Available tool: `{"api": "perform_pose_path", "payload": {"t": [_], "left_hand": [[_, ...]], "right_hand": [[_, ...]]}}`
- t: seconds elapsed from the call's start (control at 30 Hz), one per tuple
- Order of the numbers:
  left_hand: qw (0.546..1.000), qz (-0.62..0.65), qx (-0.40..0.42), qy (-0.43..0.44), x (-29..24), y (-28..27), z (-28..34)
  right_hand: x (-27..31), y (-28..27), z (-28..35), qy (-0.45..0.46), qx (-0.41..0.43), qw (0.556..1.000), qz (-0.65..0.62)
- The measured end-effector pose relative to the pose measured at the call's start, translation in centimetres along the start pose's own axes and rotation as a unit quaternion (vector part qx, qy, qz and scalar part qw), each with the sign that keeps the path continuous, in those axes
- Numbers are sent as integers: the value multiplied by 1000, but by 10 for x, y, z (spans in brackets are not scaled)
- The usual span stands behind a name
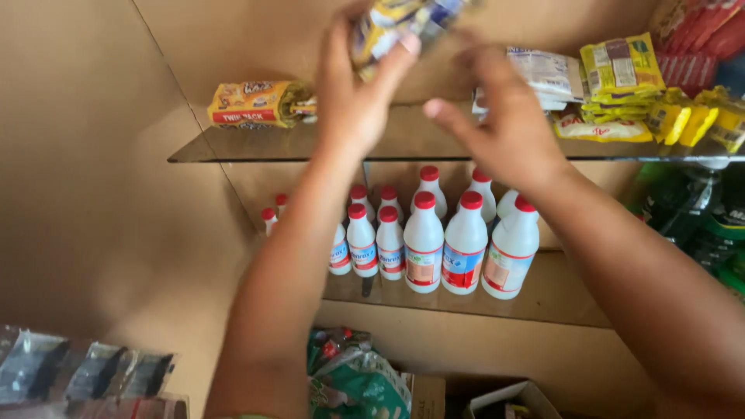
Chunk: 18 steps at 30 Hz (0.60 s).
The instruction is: The recorder is organizing and stocking various food items and sachets on a shelf in a small grocery store or pantry.
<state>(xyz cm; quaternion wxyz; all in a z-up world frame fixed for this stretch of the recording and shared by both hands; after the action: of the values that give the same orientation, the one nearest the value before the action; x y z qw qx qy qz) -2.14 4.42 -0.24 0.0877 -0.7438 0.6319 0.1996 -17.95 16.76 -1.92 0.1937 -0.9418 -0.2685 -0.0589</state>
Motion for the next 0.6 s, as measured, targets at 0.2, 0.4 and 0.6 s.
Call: {"api": "perform_pose_path", "payload": {"t": [0.2,0.4,0.6], "left_hand": [[946,287,137,-63,-72,-22,119],[803,452,247,-301,-62,-14,260],[471,562,313,-604,-96,15,381]], "right_hand": [[1,-49,76,26,-102,980,-171],[-7,-97,179,218,-109,891,-383],[-67,-167,298,371,52,909,-181]]}}
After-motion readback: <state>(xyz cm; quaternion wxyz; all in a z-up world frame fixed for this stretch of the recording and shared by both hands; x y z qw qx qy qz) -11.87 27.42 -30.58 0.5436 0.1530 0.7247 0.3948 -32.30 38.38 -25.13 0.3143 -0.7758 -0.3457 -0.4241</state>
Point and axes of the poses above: each hand's wrist, its own z-axis away from the middle knuckle, its own y-axis out of the palm, x = y × z, the point moved 3 cm from there along -z, towards the middle knuckle, and after that the axes turned 11 degrees about -x, right-handed, at the moved point
